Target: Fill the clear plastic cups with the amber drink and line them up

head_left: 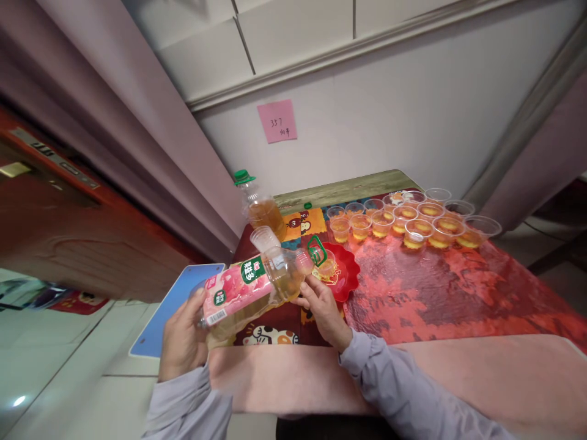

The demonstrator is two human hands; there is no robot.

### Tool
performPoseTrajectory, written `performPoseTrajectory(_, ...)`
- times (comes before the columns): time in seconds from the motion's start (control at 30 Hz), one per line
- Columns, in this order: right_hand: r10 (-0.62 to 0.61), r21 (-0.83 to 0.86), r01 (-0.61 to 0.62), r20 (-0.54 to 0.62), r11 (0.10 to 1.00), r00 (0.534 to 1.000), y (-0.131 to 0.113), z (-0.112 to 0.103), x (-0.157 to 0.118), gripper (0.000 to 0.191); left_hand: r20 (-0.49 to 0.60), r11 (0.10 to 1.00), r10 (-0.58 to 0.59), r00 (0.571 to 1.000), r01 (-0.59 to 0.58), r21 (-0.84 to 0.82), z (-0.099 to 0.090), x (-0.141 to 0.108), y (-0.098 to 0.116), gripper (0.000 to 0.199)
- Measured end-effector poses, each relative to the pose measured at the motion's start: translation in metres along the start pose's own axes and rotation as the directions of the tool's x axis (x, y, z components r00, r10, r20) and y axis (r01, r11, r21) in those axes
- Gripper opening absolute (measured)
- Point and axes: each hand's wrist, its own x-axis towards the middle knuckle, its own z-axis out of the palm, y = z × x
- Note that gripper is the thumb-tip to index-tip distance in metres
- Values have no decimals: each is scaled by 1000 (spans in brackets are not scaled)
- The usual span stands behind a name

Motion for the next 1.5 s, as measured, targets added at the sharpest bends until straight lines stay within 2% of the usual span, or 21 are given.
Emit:
performPoseTrajectory(0.3,-10,10,10,5,1000,1000,0,1,0,55,7,1000,10,1000,-10,14,-2,3,-1,14)
performPoseTrajectory(0.63,0,26,0,8,1000,1000,-2,1,0,54,0,1000,-12,1000,12,-5,2,-3,2,5)
performPoseTrajectory(1.1,10,19,-10,1,1000,1000,0,-1,1,59,9,1000,7,1000,-7,20,-6,11,-6,13)
performPoseTrajectory(1.27,0,2,0,-17,1000,1000,0,-1,2,60,10,999,-27,1000,27,-17,-11,21,-15,13)
performPoseTrajectory(1.5,-6,-32,5,-29,999,1000,1,-3,1,62,89,986,-136,987,144,-87,-27,43,-40,20)
